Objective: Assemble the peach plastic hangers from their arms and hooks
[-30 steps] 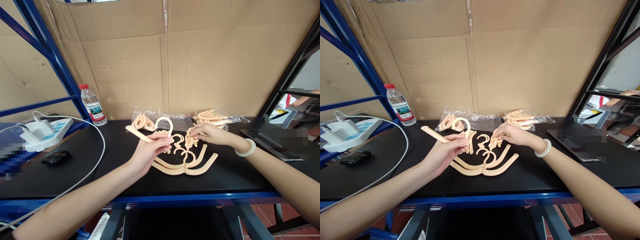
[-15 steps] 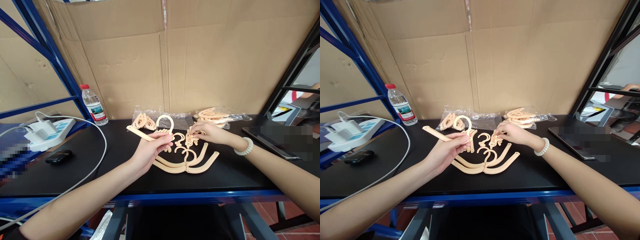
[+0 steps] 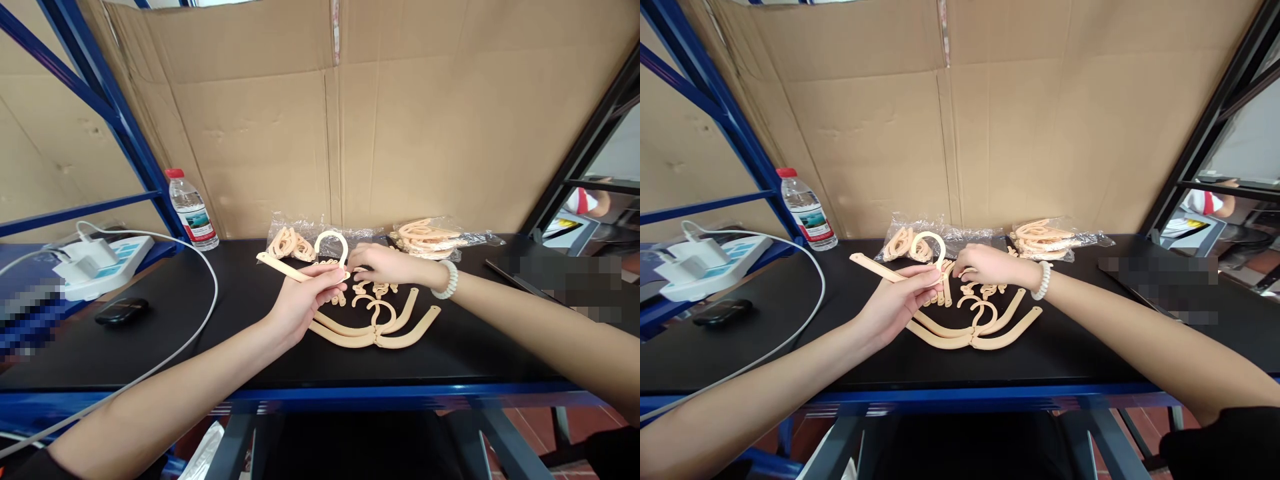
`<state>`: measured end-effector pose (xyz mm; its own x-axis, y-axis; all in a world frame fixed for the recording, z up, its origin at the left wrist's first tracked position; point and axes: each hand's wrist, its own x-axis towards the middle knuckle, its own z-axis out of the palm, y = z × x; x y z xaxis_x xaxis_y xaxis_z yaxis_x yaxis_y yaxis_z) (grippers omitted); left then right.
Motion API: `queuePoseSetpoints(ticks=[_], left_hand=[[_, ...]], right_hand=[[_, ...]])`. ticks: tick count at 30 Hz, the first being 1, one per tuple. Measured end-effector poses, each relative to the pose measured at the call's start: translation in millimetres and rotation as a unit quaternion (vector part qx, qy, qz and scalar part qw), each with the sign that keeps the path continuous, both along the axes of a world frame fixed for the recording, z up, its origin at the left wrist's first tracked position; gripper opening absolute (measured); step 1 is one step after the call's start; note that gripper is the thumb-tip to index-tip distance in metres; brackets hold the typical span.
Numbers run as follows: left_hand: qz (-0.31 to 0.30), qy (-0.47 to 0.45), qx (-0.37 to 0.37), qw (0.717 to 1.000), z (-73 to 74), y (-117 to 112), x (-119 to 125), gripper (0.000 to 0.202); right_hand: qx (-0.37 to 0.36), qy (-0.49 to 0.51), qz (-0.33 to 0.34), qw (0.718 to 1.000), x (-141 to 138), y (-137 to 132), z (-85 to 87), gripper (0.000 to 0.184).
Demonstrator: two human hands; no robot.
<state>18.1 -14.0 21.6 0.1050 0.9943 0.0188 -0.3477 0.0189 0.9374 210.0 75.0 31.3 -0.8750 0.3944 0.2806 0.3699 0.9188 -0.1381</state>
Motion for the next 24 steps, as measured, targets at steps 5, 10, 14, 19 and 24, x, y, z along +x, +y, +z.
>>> queuePoseSetpoints(ticks=[5, 10, 14, 19, 24], left_hand=[[0.029, -0.022, 0.03, 0.999, 2.9, 3.4, -5.7, 0.015], [0.054, -0.038, 0.044, 0.997, 6.4, 6.4, -9.1, 0.016], [0.054, -0.037, 0.041, 0.997, 6.1, 5.1, -7.6, 0.016], [0.048, -0.029, 0.038, 0.998, 6.8, 2.5, -6.6, 0.016], [0.038, -0.02, 0.048, 0.998, 8.1, 0.2, -6.9, 0.016]], right_hand=[[0.001, -0.016, 0.078, 0.997, -25.5, -0.5, -3.2, 0.027], [0.005, -0.025, 0.114, 0.993, -32.1, 4.8, -2.8, 0.026], [0.015, -0.02, 0.124, 0.992, -34.9, 4.4, -2.2, 0.02], [0.013, 0.003, 0.138, 0.99, -39.4, 6.1, -6.5, 0.014], [-0.005, 0.066, 0.121, 0.99, -28.8, 9.4, -1.2, 0.012]])
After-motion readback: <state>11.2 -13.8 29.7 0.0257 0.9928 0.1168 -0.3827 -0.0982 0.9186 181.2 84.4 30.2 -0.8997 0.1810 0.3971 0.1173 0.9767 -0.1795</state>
